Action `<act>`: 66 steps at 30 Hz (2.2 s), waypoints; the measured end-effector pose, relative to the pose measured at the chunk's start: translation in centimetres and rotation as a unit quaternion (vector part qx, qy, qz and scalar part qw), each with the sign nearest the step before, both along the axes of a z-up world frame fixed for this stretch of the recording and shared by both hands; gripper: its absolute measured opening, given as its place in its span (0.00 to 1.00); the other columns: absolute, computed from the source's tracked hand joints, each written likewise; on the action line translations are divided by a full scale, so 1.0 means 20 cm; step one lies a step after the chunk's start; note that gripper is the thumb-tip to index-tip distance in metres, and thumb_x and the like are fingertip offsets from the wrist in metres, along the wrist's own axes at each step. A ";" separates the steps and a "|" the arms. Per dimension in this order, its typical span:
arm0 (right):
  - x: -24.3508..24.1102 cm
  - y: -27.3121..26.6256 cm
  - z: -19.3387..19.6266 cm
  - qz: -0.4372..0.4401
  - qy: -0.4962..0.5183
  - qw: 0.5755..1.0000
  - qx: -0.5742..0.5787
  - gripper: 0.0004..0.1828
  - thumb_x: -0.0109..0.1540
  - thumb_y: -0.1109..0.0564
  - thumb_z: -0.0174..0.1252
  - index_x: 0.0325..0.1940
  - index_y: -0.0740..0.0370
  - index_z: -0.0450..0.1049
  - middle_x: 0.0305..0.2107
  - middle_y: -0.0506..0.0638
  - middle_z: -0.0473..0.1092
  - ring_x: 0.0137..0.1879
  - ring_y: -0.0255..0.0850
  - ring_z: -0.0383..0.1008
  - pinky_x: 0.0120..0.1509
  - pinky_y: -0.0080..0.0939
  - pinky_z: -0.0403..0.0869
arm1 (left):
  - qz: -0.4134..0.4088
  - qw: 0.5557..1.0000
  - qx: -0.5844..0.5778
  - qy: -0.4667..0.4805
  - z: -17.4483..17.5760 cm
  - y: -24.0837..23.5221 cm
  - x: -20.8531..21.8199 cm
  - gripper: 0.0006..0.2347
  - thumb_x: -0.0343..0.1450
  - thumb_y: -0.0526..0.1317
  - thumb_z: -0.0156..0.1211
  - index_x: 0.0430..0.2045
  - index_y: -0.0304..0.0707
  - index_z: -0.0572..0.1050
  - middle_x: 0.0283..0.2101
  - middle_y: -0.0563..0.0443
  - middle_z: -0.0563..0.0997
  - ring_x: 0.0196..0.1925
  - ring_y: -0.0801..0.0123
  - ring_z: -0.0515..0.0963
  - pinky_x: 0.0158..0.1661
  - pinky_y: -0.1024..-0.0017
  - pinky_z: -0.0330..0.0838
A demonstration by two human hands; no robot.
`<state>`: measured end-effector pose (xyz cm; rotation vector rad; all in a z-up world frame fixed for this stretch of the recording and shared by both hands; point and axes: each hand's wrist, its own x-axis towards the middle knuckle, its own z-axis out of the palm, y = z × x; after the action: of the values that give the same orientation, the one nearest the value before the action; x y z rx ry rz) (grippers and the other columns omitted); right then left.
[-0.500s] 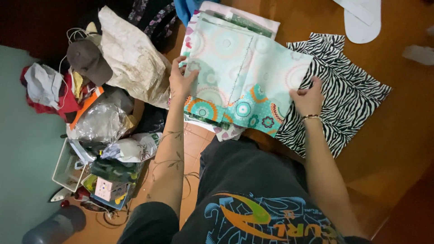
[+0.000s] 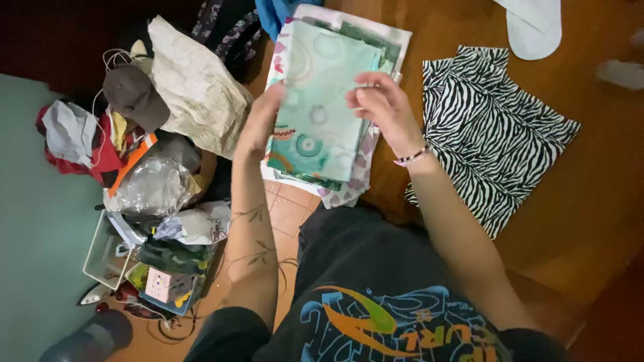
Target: Cutting fabric patterns with scissors and sorting various fabric pieces on a table
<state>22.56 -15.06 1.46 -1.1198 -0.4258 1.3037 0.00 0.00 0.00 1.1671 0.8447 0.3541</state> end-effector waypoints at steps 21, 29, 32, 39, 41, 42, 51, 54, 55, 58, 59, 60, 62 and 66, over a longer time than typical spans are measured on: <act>-0.35 -0.25 -0.29 0.064 -0.280 0.947 -0.146 0.44 0.52 0.58 0.57 0.71 0.76 0.53 0.66 0.79 0.53 0.73 0.71 0.52 0.77 0.66 0.53 | -0.142 0.847 0.295 0.419 0.02 -0.39 0.51 0.53 0.55 0.74 0.63 0.71 0.39 0.54 0.65 0.27 0.60 0.66 0.34 0.64 0.59 0.45 0.69; -0.46 -0.24 -0.57 0.015 -0.362 0.926 0.107 0.21 0.59 0.55 0.67 0.55 0.61 0.75 0.55 0.63 0.70 0.67 0.62 0.65 0.72 0.60 0.60 | -0.130 0.898 0.221 0.358 -0.42 0.04 0.24 0.27 0.60 0.54 0.68 0.56 0.61 0.73 0.46 0.39 0.82 0.54 0.42 0.79 0.53 0.49 0.72; -0.28 -0.29 -0.77 -0.159 -0.471 0.868 -0.008 0.21 0.54 0.62 0.66 0.51 0.59 0.74 0.44 0.56 0.69 0.56 0.53 0.66 0.65 0.50 0.61 | -0.088 0.937 0.157 0.300 -0.32 0.01 0.21 0.18 0.61 0.53 0.67 0.45 0.63 0.77 0.40 0.46 0.83 0.51 0.50 0.81 0.53 0.57 0.71; -0.20 -0.30 -0.86 -0.138 -0.211 0.952 -0.176 0.32 0.55 0.64 0.68 0.62 0.69 0.66 0.55 0.68 0.61 0.54 0.65 0.74 0.44 0.42 0.83 | -0.050 0.983 0.093 0.152 -0.25 0.00 0.14 0.12 0.68 0.44 0.67 0.42 0.45 0.78 0.35 0.46 0.82 0.41 0.61 0.82 0.49 0.62 0.74; -0.18 -0.30 -0.90 -0.106 -0.276 0.935 -0.198 0.32 0.53 0.60 0.71 0.60 0.64 0.70 0.49 0.61 0.62 0.49 0.54 0.78 0.45 0.39 0.83 | -0.036 0.994 0.055 0.089 -0.28 0.00 0.11 0.09 0.71 0.43 0.64 0.40 0.41 0.77 0.33 0.50 0.80 0.39 0.67 0.79 0.44 0.68 0.75; -0.21 -0.30 -0.88 -0.104 -0.275 0.935 -0.198 0.32 0.53 0.60 0.71 0.60 0.64 0.70 0.49 0.61 0.62 0.49 0.54 0.78 0.45 0.39 0.83 | -0.035 0.994 0.054 0.090 -0.20 -0.01 0.09 0.09 0.71 0.43 0.64 0.40 0.41 0.77 0.33 0.50 0.80 0.39 0.67 0.79 0.44 0.68 0.75; -0.30 -0.16 -0.57 0.005 -0.167 0.984 -0.058 0.30 0.62 0.43 0.69 0.59 0.63 0.69 0.47 0.62 0.72 0.56 0.49 0.74 0.58 0.48 0.75 | -0.051 0.999 0.008 -0.017 -0.16 -0.13 -0.01 0.18 0.58 0.32 0.80 0.38 0.32 0.81 0.51 0.47 0.79 0.47 0.68 0.77 0.51 0.69 0.75; -0.33 -0.15 -0.59 -0.059 -0.123 0.990 -0.033 0.16 0.64 0.50 0.66 0.49 0.60 0.72 0.39 0.48 0.72 0.47 0.38 0.72 0.52 0.38 0.74 | -0.031 0.999 0.014 0.004 -0.27 -0.13 -0.07 0.09 0.64 0.35 0.74 0.34 0.37 0.80 0.36 0.56 0.80 0.37 0.75 0.79 0.39 0.79 0.77; -0.35 -0.16 -0.60 -0.095 -0.047 0.994 -0.039 0.12 0.62 0.54 0.65 0.46 0.60 0.73 0.37 0.46 0.71 0.44 0.37 0.72 0.51 0.37 0.73 | -0.015 1.000 0.001 -0.006 -0.42 -0.10 -0.10 0.08 0.66 0.37 0.72 0.34 0.39 0.79 0.33 0.56 0.79 0.34 0.77 0.79 0.36 0.79 0.76; -0.36 -0.16 -0.54 -0.118 0.117 0.986 -0.031 0.12 0.63 0.51 0.63 0.44 0.60 0.74 0.35 0.48 0.72 0.43 0.41 0.74 0.53 0.44 0.75 | 0.025 0.998 -0.042 -0.032 -0.73 -0.01 -0.18 0.07 0.68 0.39 0.67 0.35 0.39 0.77 0.28 0.55 0.78 0.29 0.75 0.78 0.31 0.78 0.74; -0.35 -0.16 -0.50 -0.110 0.202 0.973 -0.013 0.16 0.65 0.46 0.62 0.46 0.60 0.74 0.37 0.52 0.74 0.45 0.45 0.78 0.56 0.53 0.78 | 0.045 0.995 -0.070 -0.048 -0.81 0.02 -0.19 0.06 0.69 0.37 0.65 0.35 0.37 0.76 0.27 0.52 0.76 0.27 0.72 0.77 0.30 0.76 0.73; -0.35 -0.17 -0.48 -0.109 0.201 0.973 -0.013 0.16 0.65 0.46 0.62 0.46 0.60 0.74 0.37 0.52 0.74 0.45 0.45 0.78 0.56 0.53 0.78 | 0.045 0.995 -0.070 -0.050 -0.67 -0.02 -0.15 0.06 0.69 0.37 0.65 0.35 0.37 0.76 0.27 0.52 0.76 0.27 0.72 0.77 0.30 0.76 0.73; -0.38 -0.17 -0.44 -0.140 0.266 0.952 -0.055 0.16 0.65 0.46 0.60 0.48 0.58 0.73 0.37 0.51 0.75 0.45 0.47 0.78 0.55 0.53 0.78 | 0.076 0.984 -0.133 -0.085 -0.36 -0.07 -0.09 0.08 0.65 0.33 0.63 0.36 0.34 0.76 0.27 0.47 0.79 0.30 0.67 0.81 0.34 0.73 0.76; -0.34 -0.13 -0.79 -0.188 -0.018 0.974 -0.127 0.17 0.58 0.60 0.67 0.51 0.59 0.75 0.38 0.47 0.74 0.41 0.38 0.74 0.46 0.37 0.76 | 0.073 0.984 -0.142 -0.081 -0.66 0.05 -0.19 0.11 0.64 0.33 0.62 0.40 0.36 0.76 0.30 0.48 0.79 0.33 0.66 0.81 0.37 0.71 0.77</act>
<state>15.70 -17.57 -14.39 -1.3643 -0.0651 1.0208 -3.83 1.05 -13.13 0.8024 0.8095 0.4267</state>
